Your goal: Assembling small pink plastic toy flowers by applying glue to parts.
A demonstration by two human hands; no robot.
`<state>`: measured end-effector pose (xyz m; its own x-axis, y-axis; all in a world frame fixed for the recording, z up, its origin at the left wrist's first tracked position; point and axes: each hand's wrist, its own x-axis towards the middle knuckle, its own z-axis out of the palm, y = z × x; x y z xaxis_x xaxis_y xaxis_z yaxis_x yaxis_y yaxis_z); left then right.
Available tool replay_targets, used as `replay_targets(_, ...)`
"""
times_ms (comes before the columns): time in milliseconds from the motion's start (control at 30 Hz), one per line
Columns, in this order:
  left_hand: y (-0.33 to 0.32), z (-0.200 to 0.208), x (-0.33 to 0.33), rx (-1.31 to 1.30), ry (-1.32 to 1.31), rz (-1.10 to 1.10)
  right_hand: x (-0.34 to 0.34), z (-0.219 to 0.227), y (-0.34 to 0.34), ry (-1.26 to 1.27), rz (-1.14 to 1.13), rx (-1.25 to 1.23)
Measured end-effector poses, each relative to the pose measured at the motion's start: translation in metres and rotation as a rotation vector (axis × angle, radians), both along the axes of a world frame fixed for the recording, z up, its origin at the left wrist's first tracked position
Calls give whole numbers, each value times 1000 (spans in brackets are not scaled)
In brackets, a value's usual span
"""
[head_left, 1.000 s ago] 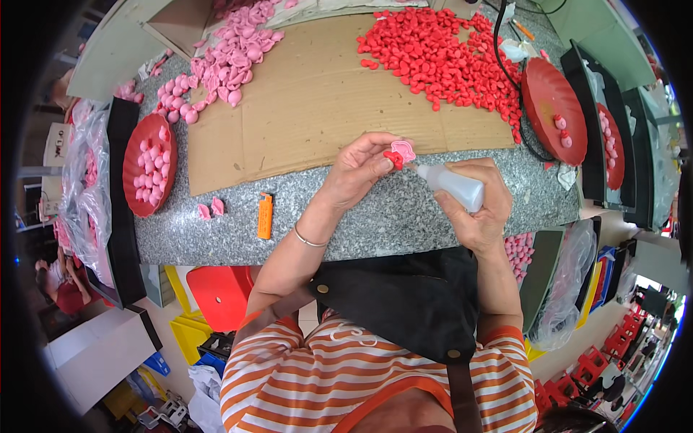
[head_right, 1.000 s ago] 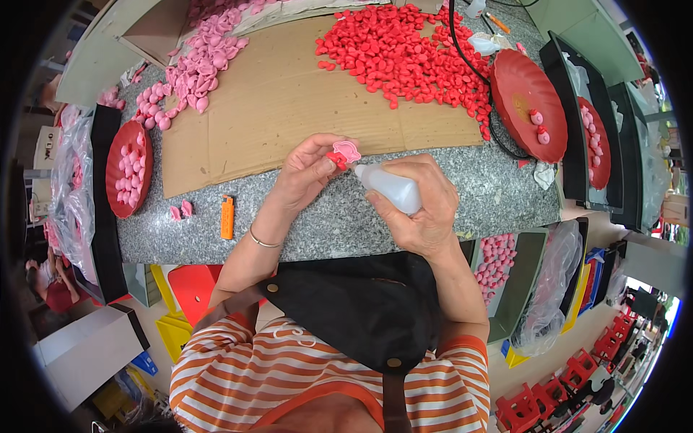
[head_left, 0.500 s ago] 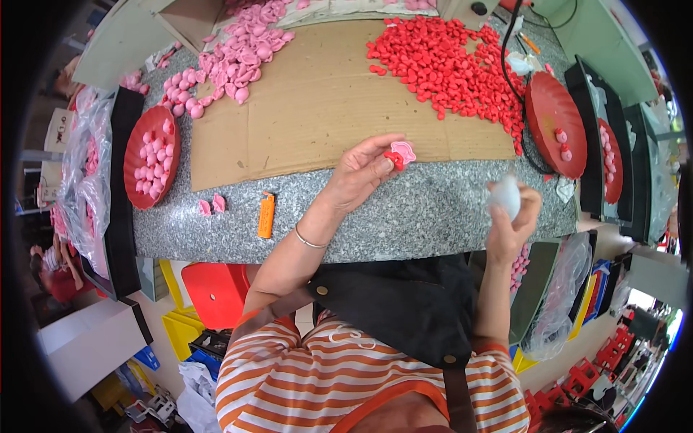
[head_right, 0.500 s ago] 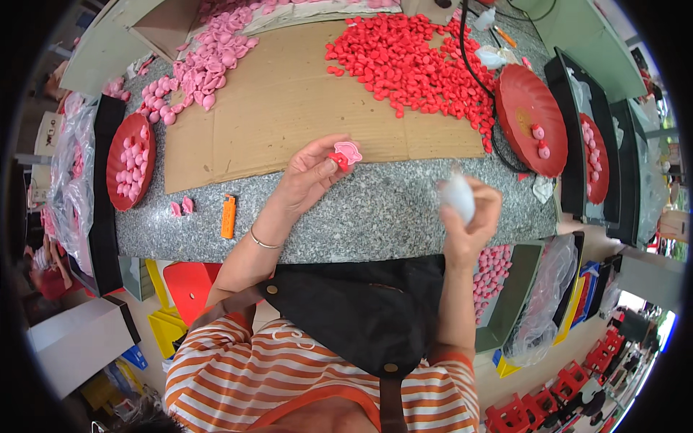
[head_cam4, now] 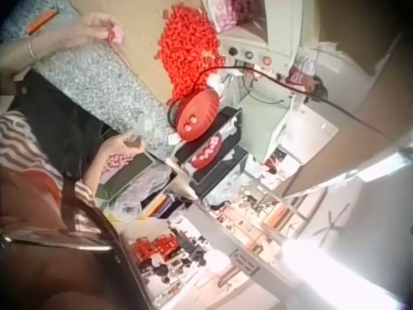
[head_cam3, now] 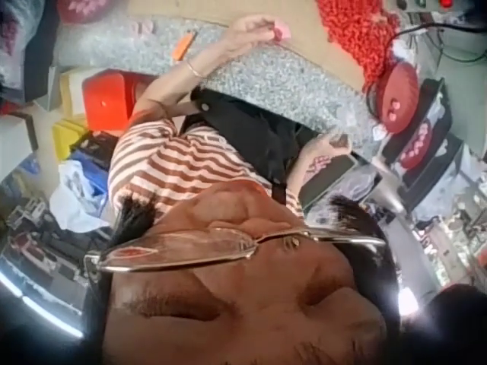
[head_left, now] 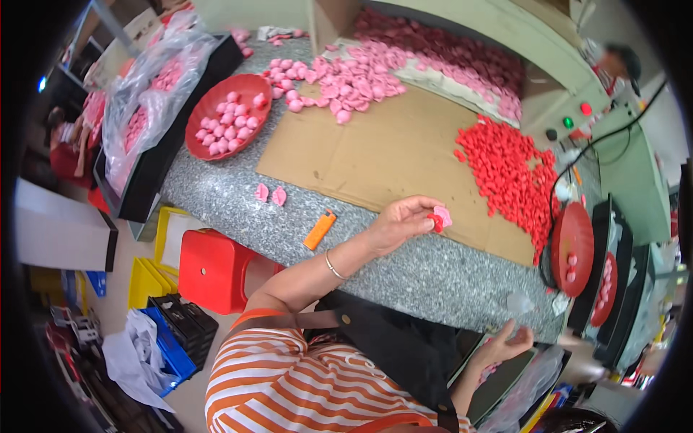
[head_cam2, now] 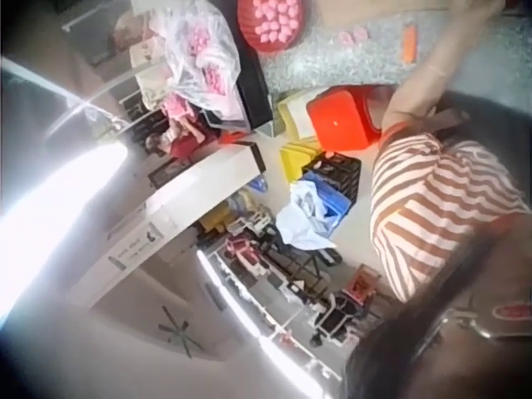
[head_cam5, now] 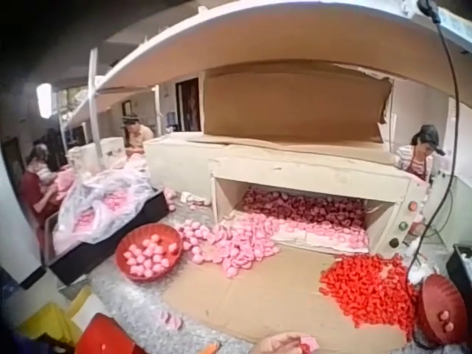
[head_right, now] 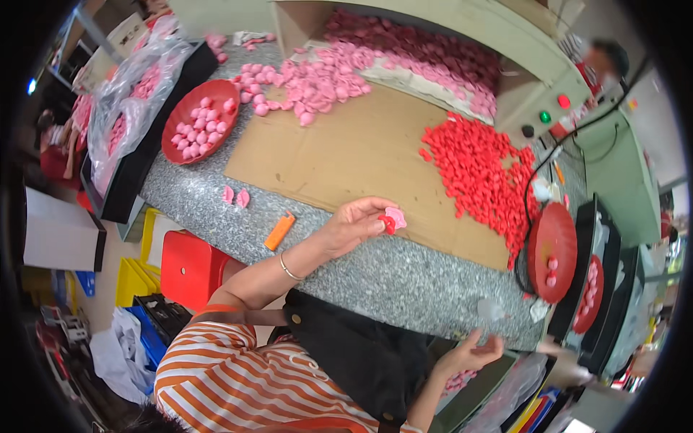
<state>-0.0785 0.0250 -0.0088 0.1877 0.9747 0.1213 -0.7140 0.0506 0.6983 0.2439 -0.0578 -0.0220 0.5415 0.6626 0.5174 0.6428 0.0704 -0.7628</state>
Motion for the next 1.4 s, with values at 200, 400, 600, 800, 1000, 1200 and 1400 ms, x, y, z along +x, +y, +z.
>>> replay_targets(200,-13,1,-34,41,15,116,-140,66,92,144,781,-212)
replay_targets(400,-8,10,-49,88,-44,191,-312,38,233,-133,1202,-253)
replay_targets(600,-9,11,-57,89,-171,187,-398,11,276,-359,1173,-240)
replay_targets(800,-19,15,-61,86,-273,193,-391,15,270,-375,1196,-264)
replay_targets(1000,-16,12,-61,43,-320,156,-342,55,283,-718,1287,-345)
replay_targets(1200,-16,14,-65,47,-283,163,-332,71,269,-956,1459,-391)
replay_targets(1400,-15,17,-64,62,-258,141,-328,52,263,-571,1536,-426)
